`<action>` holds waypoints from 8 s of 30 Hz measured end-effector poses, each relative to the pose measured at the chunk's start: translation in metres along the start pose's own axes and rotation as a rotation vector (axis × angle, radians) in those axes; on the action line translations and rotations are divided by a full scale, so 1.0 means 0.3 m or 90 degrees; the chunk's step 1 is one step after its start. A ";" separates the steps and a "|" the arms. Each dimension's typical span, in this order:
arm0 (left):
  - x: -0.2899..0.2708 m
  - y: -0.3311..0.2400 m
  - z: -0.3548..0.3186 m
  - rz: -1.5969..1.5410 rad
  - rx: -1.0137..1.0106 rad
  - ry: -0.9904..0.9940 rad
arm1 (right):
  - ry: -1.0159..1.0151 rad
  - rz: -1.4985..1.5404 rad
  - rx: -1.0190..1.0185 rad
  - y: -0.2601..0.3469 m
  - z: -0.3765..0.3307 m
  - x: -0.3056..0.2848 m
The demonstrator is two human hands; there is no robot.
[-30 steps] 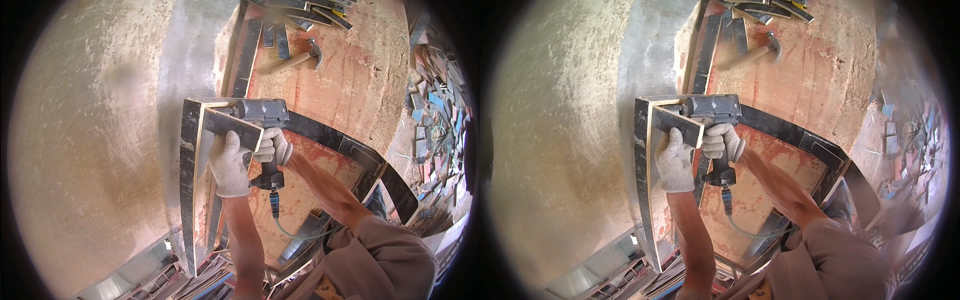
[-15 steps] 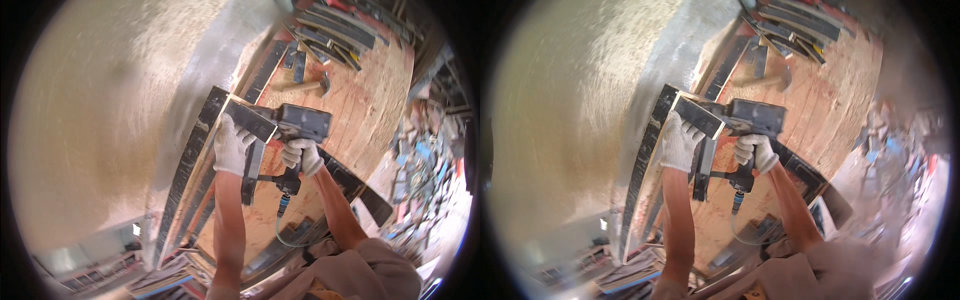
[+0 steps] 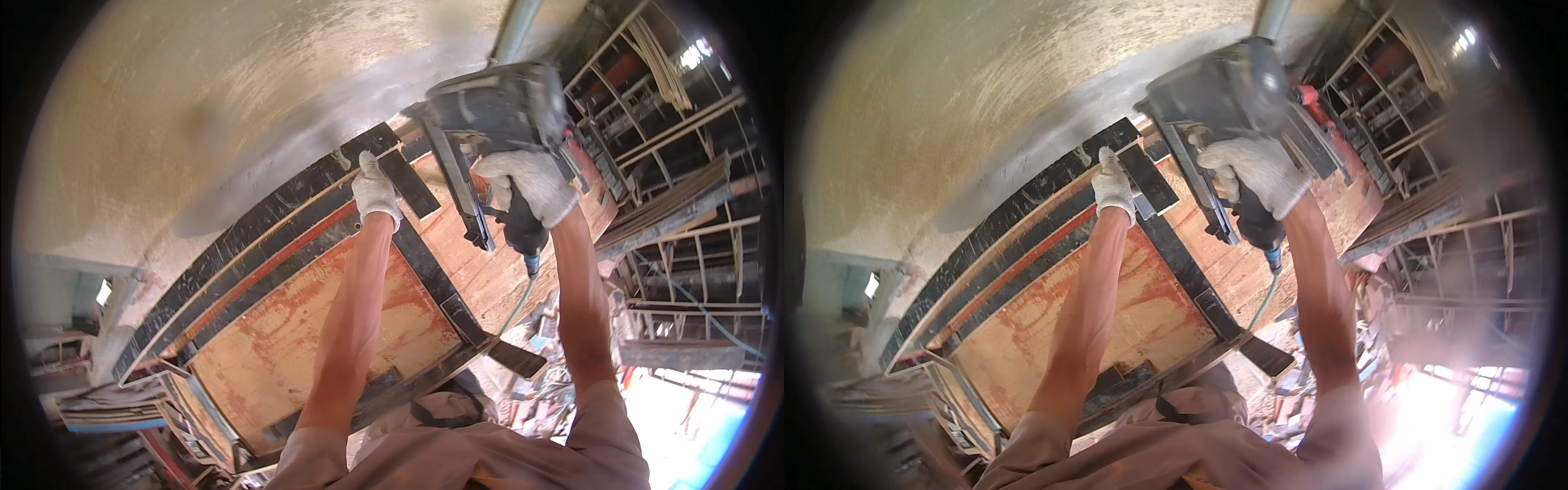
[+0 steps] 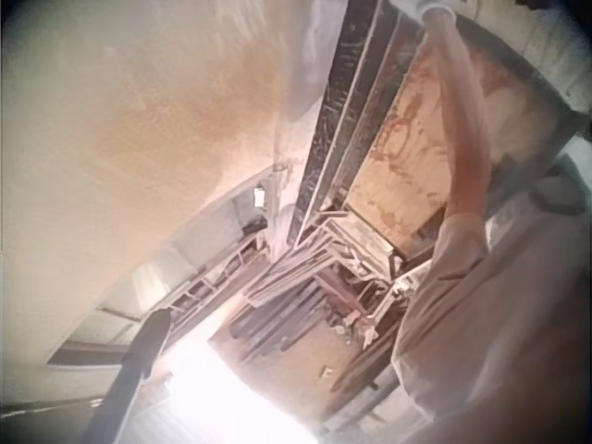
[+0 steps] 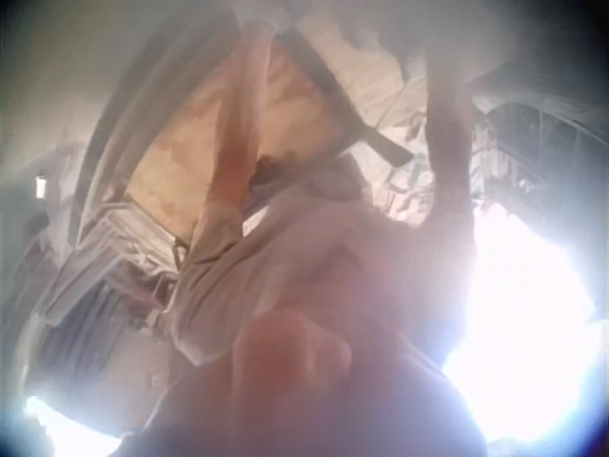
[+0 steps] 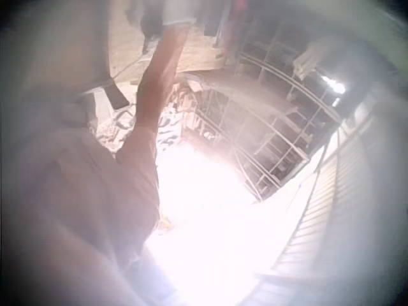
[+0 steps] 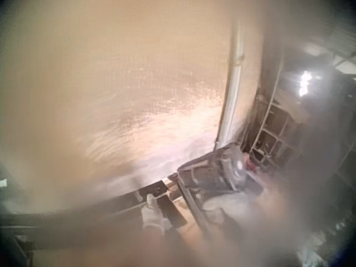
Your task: The person assembles a wooden frame by placing and nailing wooden strips onto a large board using a nail gun. The person repeatedly positions strips and secures them with the nail gun, working around the perimeter of the board.
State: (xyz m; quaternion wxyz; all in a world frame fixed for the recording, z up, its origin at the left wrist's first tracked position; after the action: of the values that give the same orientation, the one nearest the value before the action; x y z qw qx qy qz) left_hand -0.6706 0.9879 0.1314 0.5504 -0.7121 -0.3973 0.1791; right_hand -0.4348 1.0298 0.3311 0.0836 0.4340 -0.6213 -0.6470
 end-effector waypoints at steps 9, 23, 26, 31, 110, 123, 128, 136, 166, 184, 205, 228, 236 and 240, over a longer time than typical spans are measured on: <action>-0.031 -0.069 -0.039 0.094 0.051 -0.047 | 0.087 0.019 0.213 -0.007 0.237 0.113; -0.048 -0.026 -0.031 0.219 0.074 -0.050 | 0.085 0.012 0.182 0.011 0.249 0.075; -0.023 -0.031 -0.063 0.181 0.051 -0.033 | 0.082 0.043 0.233 0.002 0.245 0.073; -0.010 -0.024 -0.052 0.137 0.085 -0.029 | 0.057 0.066 0.285 -0.028 0.232 0.052; -0.575 0.425 -1.032 -0.577 -0.052 -0.168 | -0.043 0.171 0.611 -1.783 -1.405 -0.120; -0.600 0.625 -1.210 -0.803 -0.174 -0.068 | -0.011 -0.007 0.274 -2.010 -1.373 0.030; -0.277 0.383 -1.329 -0.597 -0.044 0.133 | -0.008 0.075 0.468 -1.948 -1.408 0.050; 0.127 0.276 -1.363 -0.415 -0.152 0.168 | -0.074 0.150 0.501 -1.768 -1.279 -0.007; 0.130 0.320 -1.254 -0.343 -0.206 0.112 | -0.027 0.249 0.687 -1.720 -1.257 0.039; 0.128 0.329 -1.228 -0.297 -0.210 0.094 | 0.113 0.410 0.526 -0.998 -0.632 -0.190; 0.127 0.329 -1.217 -0.265 -0.206 0.081 | 0.316 0.055 0.065 -0.003 0.293 0.025; 0.106 0.373 -1.175 -0.281 -0.158 0.187 | 0.082 0.323 0.118 -0.378 -0.392 -0.244; 0.143 0.415 -1.425 -0.200 -0.114 0.437 | -0.035 0.486 -0.062 -0.522 -1.091 -0.235; 0.171 0.424 -1.406 -0.301 -0.123 0.458 | -0.095 0.545 -0.005 -0.649 -1.345 -0.106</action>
State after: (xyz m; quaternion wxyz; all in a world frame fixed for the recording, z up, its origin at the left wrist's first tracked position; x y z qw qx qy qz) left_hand -0.2999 0.7465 0.1622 0.6107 -0.6667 -0.3474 -0.2490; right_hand -0.0629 0.7969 0.2351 0.3008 0.0892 -0.7471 -0.5860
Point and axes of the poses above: each hand's wrist, its own z-axis towards the middle knuckle, its own x-axis out of the palm, y = z × x, the point moved 9 cm from there along z, towards the middle knuckle, and after that the axes turned 5 degrees about x, right-handed, at the moved point
